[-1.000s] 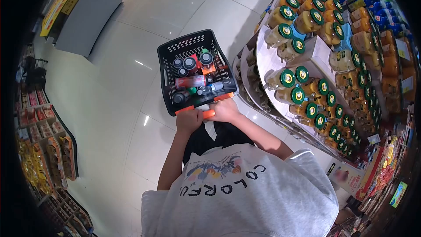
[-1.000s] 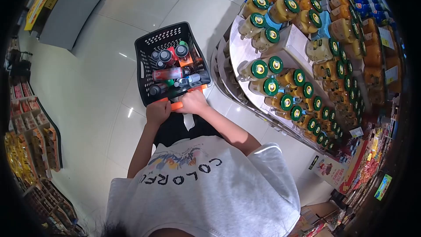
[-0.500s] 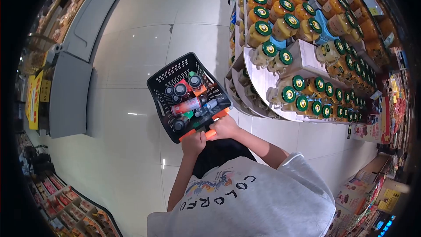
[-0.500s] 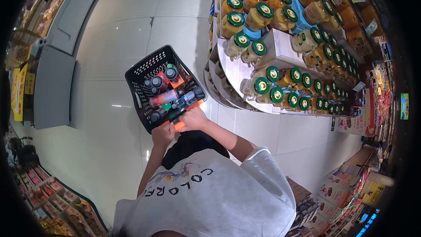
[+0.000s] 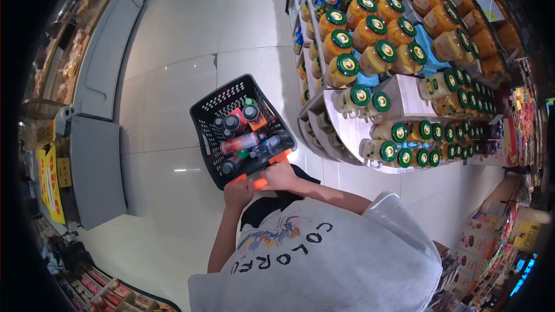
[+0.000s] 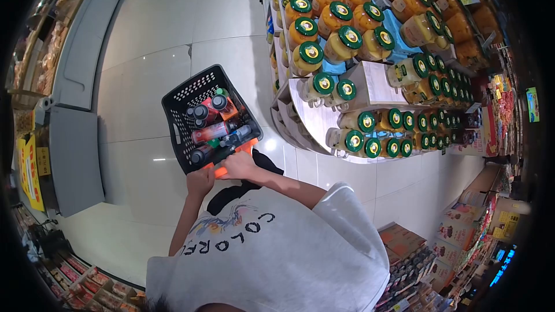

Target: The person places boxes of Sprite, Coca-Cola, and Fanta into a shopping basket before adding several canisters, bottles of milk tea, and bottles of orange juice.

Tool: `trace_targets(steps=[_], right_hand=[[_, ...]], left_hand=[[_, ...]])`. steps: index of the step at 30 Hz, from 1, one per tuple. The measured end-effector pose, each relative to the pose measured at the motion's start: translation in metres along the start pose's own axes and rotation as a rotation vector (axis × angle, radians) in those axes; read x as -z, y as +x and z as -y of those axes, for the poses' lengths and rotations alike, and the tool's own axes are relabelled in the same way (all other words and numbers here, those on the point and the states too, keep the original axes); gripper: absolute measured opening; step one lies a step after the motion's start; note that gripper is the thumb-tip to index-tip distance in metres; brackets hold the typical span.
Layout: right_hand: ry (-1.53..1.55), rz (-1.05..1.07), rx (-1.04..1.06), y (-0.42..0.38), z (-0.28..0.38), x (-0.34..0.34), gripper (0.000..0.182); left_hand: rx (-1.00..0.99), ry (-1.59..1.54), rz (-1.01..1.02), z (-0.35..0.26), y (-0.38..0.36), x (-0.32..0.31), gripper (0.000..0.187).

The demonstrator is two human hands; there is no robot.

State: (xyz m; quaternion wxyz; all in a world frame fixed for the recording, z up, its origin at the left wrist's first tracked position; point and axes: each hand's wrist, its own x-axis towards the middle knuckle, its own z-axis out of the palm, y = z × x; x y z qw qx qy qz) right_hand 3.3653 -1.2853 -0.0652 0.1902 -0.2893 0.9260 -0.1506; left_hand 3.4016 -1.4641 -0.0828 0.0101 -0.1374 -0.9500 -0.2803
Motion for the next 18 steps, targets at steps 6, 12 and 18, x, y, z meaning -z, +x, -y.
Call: trace_targets(steps=[6,12,18], right_hand=[[0.079,0.040,-0.083,0.053,0.002,0.018,0.050],[0.112,0.042,-0.171,0.101,0.001,0.037,0.046],[0.073,0.017,-0.241,0.146,-0.006,0.051,0.045]], left_hand=[[-0.028,0.015,0.087,0.040,0.050,0.025,0.031],[-0.074,0.009,0.182,0.075,0.090,0.043,0.033],[-0.171,-0.027,0.210,0.107,0.156,0.056,0.034]])
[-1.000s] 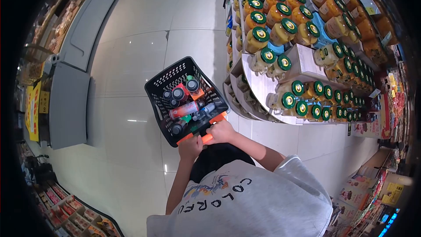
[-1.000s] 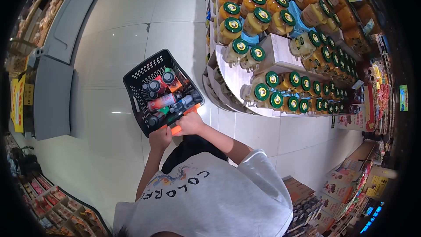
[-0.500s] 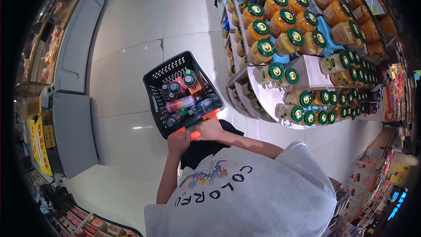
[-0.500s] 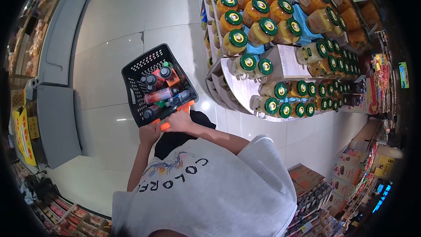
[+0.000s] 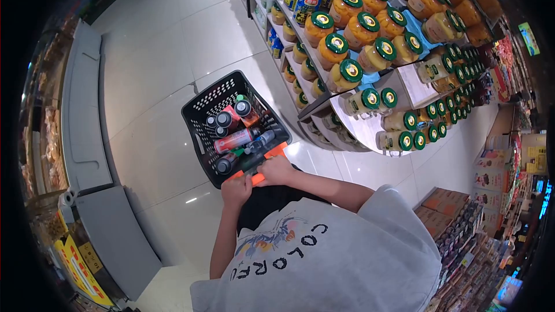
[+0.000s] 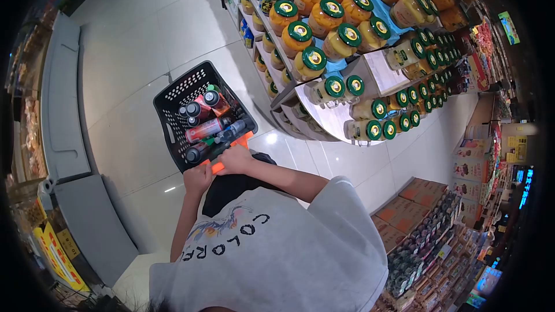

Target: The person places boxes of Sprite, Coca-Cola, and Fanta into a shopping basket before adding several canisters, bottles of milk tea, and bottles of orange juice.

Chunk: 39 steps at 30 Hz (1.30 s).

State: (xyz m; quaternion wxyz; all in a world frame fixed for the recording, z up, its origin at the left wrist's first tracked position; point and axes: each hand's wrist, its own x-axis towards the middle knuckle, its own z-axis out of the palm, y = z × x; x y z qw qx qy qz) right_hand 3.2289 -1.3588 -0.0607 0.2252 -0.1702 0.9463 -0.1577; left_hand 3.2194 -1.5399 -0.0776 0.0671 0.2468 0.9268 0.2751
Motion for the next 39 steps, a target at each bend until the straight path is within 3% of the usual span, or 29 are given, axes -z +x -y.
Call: trace_targets(steps=[13,26,39], right_hand=[[0.045,-0.060,-0.049,0.078,-0.009,0.044,0.046],[0.082,0.037,0.033,0.150,-0.039,0.065,0.049],[0.147,-0.060,0.107,0.203,-0.062,0.096,0.046]], left_hand=[[-0.107,0.028,0.011,0.054,0.084,0.029,0.032],[0.001,0.060,0.109,0.090,0.150,0.043,0.031],[0.060,0.067,0.195,0.118,0.206,0.054,0.029]])
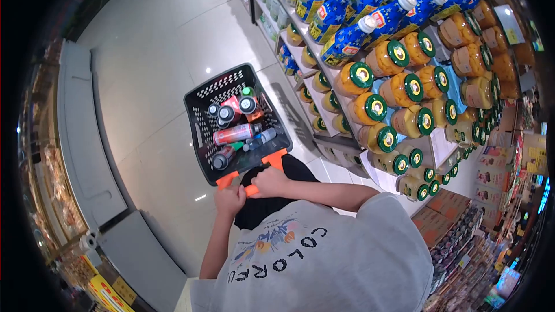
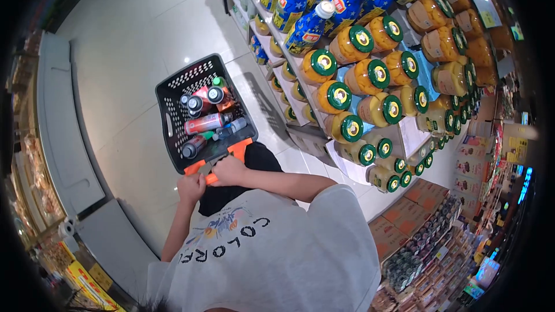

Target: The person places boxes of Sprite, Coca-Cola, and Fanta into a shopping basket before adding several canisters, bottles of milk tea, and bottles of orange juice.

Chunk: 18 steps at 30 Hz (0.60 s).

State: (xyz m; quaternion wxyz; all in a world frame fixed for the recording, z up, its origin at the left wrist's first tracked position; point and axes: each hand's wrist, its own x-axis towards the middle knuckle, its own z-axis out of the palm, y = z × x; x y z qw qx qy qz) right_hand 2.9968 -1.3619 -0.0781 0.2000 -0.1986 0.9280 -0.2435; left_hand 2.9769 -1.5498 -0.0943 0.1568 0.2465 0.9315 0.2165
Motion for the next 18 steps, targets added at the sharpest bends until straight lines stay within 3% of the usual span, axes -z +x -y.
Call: trace_targets(steps=[2,8,10,12,14,17,18], right_hand=[[0.026,0.071,-0.077,0.008,0.002,0.003,0.048],[0.070,0.136,-0.058,0.012,-0.009,0.008,0.051],[0.168,0.111,-0.033,0.006,-0.016,0.016,0.052],[0.472,0.072,-0.192,0.001,-0.026,0.039,0.048],[0.465,-0.369,-0.292,-0.008,-0.053,0.062,0.037],[0.548,-1.061,-0.635,-0.025,-0.101,0.140,0.020],[0.416,-1.248,-0.696,-0.031,-0.124,0.162,0.022]], left_hand=[[-0.038,-0.028,0.000,0.010,0.003,-0.004,0.028],[0.007,-0.236,0.320,0.007,0.024,0.026,0.026],[-0.013,-0.249,0.492,0.010,0.035,0.035,0.023],[-0.105,-0.284,0.487,0.010,0.066,0.053,0.019],[-0.119,-0.318,0.434,0.003,0.109,0.072,0.015],[-0.351,-0.398,0.084,-0.026,0.197,0.095,0.015],[-0.435,-0.391,-0.009,-0.047,0.229,0.105,0.014]])
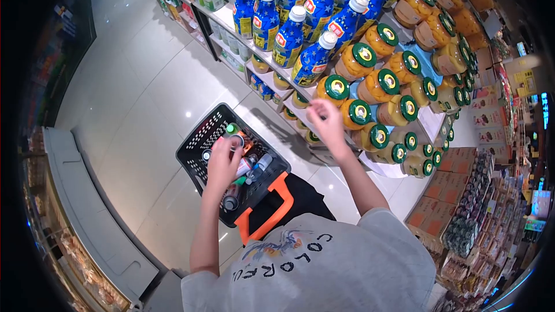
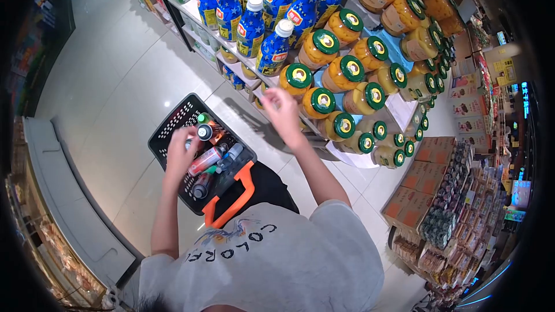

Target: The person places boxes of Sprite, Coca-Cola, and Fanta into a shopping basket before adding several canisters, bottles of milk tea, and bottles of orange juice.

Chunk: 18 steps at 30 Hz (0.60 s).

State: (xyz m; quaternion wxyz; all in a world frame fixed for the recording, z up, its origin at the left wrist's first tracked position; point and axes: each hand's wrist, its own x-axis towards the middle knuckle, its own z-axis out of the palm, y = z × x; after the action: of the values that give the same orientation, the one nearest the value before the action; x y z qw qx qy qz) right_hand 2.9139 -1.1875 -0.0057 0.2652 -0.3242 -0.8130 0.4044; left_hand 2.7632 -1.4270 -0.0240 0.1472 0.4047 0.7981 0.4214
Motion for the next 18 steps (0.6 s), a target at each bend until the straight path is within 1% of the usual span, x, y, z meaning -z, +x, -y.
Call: trace_targets(steps=[1,2,4,5,6,7,8,9,10,13,14,15,16,18], right_hand=[[-0.016,-0.147,0.014,0.026,0.003,0.009,0.028],[-0.032,-0.293,0.030,0.051,0.006,0.017,0.034],[-0.158,-0.397,0.015,0.092,0.004,0.022,0.047],[-0.156,-0.346,-0.066,0.107,0.010,0.023,0.056],[-0.264,-0.368,-0.025,0.121,-0.002,0.018,0.064],[-0.314,-0.342,-0.046,0.129,-0.006,0.013,0.067],[-0.363,-0.315,-0.066,0.137,-0.008,0.007,0.071],[-0.394,-0.312,-0.081,0.142,-0.007,0.002,0.073],[-0.395,-0.314,-0.111,0.145,-0.004,-0.001,0.070],[-0.339,-0.373,-0.100,0.156,-0.007,-0.004,0.062],[-0.324,-0.388,-0.094,0.157,-0.009,-0.006,0.060],[-0.310,-0.403,-0.090,0.158,-0.012,-0.007,0.057],[-0.335,-0.445,-0.039,0.159,-0.018,-0.010,0.056],[-0.382,-0.529,0.066,0.160,-0.030,-0.017,0.053]], left_hand=[[-0.080,-0.042,-0.039,-0.008,0.038,0.001,0.015],[-0.108,-0.086,-0.069,-0.021,0.074,-0.001,0.018],[-0.252,-0.181,-0.139,-0.033,0.144,-0.021,0.029],[-0.324,-0.243,-0.189,-0.036,0.178,-0.037,0.033],[-0.344,-0.252,-0.193,-0.035,0.210,-0.055,0.045],[-0.333,-0.304,-0.201,-0.042,0.236,-0.070,0.053],[-0.379,-0.239,-0.250,-0.038,0.261,-0.089,0.061],[-0.352,-0.308,-0.241,-0.038,0.281,-0.106,0.064],[-0.323,-0.375,-0.233,-0.041,0.297,-0.116,0.067],[-0.295,-0.280,-0.273,-0.042,0.325,-0.131,0.070],[-0.263,-0.314,-0.342,-0.041,0.330,-0.136,0.070],[-0.249,-0.298,-0.314,-0.040,0.334,-0.140,0.067],[-0.231,-0.281,-0.284,-0.037,0.335,-0.145,0.064],[-0.127,-0.350,-0.307,-0.036,0.341,-0.151,0.057]])
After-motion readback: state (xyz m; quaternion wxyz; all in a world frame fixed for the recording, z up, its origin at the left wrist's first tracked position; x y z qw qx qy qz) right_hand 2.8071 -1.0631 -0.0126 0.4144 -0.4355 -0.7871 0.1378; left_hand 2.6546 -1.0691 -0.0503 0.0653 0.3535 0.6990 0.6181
